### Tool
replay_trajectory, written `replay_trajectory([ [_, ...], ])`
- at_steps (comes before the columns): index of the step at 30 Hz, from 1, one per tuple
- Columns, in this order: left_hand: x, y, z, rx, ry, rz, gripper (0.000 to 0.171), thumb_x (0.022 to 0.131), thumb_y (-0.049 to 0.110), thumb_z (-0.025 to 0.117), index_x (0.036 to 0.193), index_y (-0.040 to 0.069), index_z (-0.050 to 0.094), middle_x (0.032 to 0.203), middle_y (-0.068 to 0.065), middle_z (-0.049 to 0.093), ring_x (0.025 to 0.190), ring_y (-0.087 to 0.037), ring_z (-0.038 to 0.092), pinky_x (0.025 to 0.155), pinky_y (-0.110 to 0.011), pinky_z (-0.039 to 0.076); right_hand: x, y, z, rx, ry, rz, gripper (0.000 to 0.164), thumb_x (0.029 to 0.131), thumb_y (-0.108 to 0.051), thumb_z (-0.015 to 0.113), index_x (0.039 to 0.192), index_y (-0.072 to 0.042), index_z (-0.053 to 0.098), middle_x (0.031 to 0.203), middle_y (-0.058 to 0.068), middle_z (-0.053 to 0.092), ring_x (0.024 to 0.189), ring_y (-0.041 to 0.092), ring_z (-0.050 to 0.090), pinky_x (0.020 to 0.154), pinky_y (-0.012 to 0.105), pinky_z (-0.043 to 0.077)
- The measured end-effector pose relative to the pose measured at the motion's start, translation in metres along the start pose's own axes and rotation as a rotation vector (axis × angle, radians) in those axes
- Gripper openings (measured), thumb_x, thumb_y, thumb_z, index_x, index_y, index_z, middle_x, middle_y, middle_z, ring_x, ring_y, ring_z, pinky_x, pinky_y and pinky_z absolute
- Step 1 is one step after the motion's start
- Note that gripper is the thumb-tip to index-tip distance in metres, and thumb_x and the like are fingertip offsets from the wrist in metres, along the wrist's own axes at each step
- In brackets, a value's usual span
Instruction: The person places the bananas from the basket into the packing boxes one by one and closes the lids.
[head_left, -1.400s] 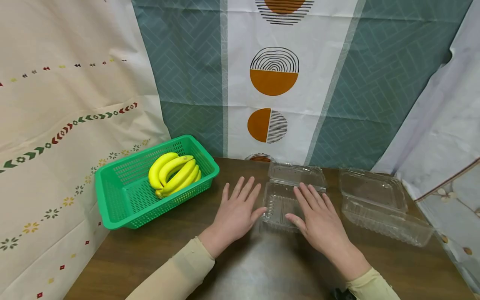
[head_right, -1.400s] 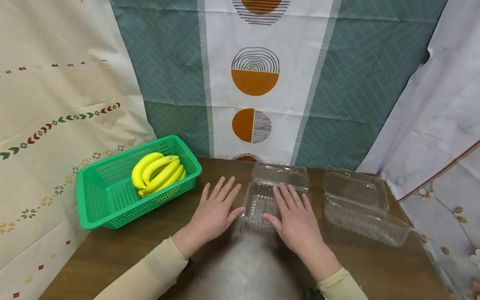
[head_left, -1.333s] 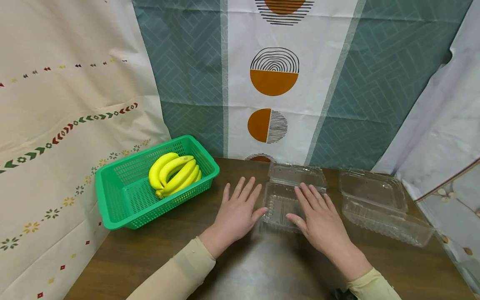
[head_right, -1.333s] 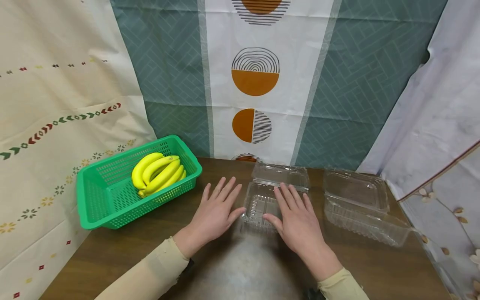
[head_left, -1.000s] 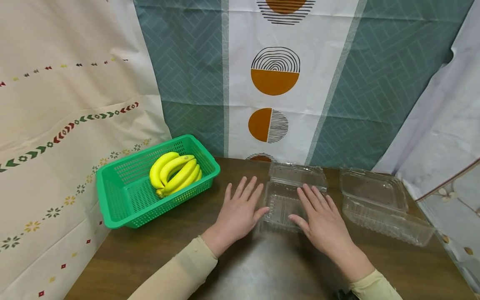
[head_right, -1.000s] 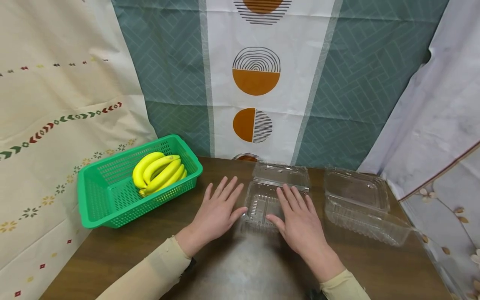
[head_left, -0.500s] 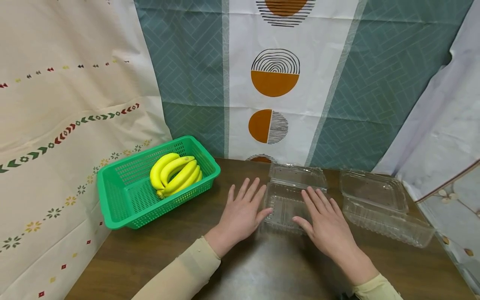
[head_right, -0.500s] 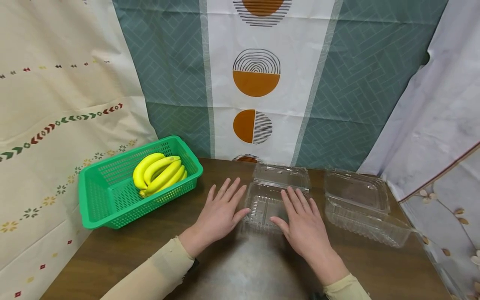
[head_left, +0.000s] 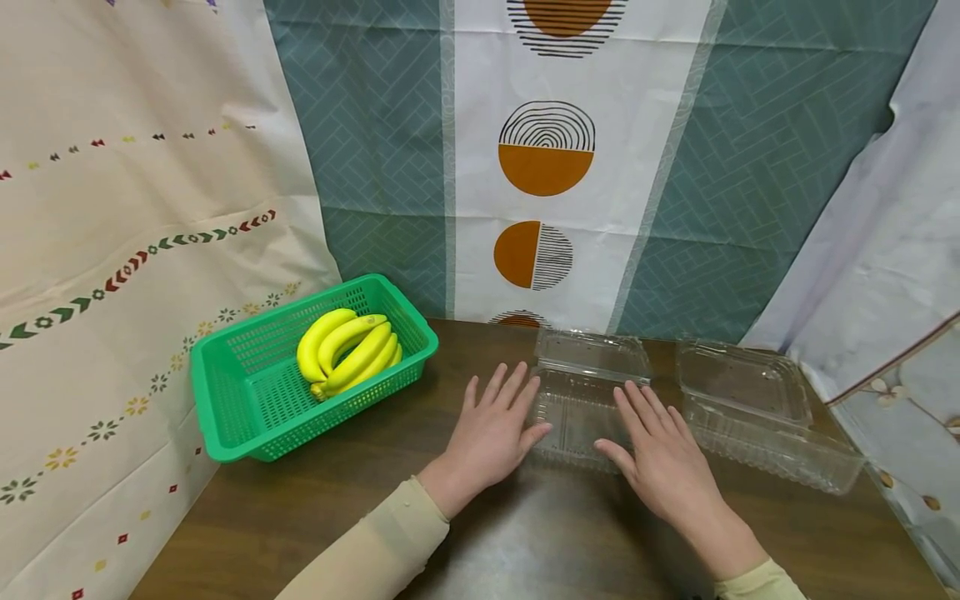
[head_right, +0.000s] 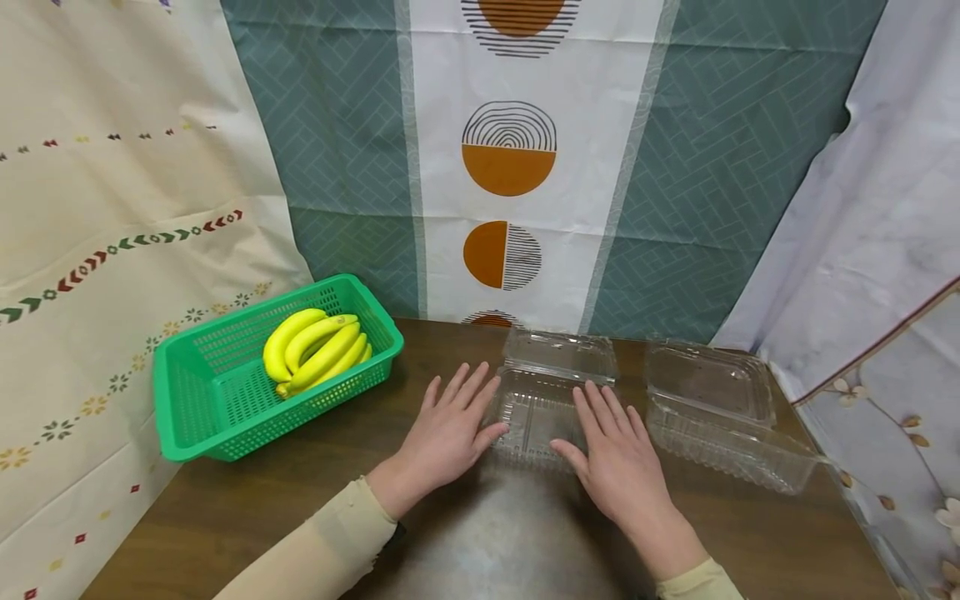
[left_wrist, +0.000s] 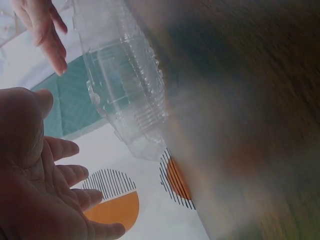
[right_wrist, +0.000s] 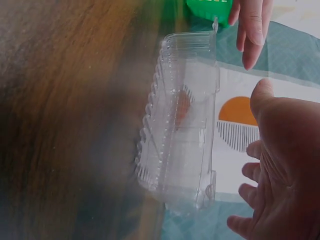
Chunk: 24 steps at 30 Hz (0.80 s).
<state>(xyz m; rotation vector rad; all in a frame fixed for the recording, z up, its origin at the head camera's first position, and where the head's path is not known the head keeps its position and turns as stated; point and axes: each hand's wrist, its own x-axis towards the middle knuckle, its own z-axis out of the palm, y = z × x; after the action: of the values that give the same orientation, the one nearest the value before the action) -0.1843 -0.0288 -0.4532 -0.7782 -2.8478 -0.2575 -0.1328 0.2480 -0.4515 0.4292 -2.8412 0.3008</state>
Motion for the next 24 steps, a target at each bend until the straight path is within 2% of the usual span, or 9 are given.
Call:
replay_trajectory([
  [8,0.001,0.002,0.005,-0.003,-0.029,0.003,0.078,0.113,0.066,0.044,0.175,0.019,0.036,0.183,-0.006,0.021,0.168,-0.036,0.020,0.128,-0.071,0.021,-0.005,0.006,0.001,0.014,0.004,0.012,0.087,0.109,-0.056,0.063,0.172,-0.002,0.036,0.176,0.024,0.033,0.164,0.045,0.026,0.127,0.069,0.025],
  [24,0.002,0.008,0.012,-0.017,-0.046,0.028,0.076,0.113,0.064,0.045,0.174,0.019,0.039,0.182,-0.007,0.025,0.167,-0.035,0.024,0.127,-0.070,0.026,-0.012,0.016,0.004,0.061,-0.090,0.061,0.089,0.111,-0.056,0.062,0.173,-0.001,0.030,0.179,0.023,0.025,0.166,0.045,0.018,0.128,0.069,0.022],
])
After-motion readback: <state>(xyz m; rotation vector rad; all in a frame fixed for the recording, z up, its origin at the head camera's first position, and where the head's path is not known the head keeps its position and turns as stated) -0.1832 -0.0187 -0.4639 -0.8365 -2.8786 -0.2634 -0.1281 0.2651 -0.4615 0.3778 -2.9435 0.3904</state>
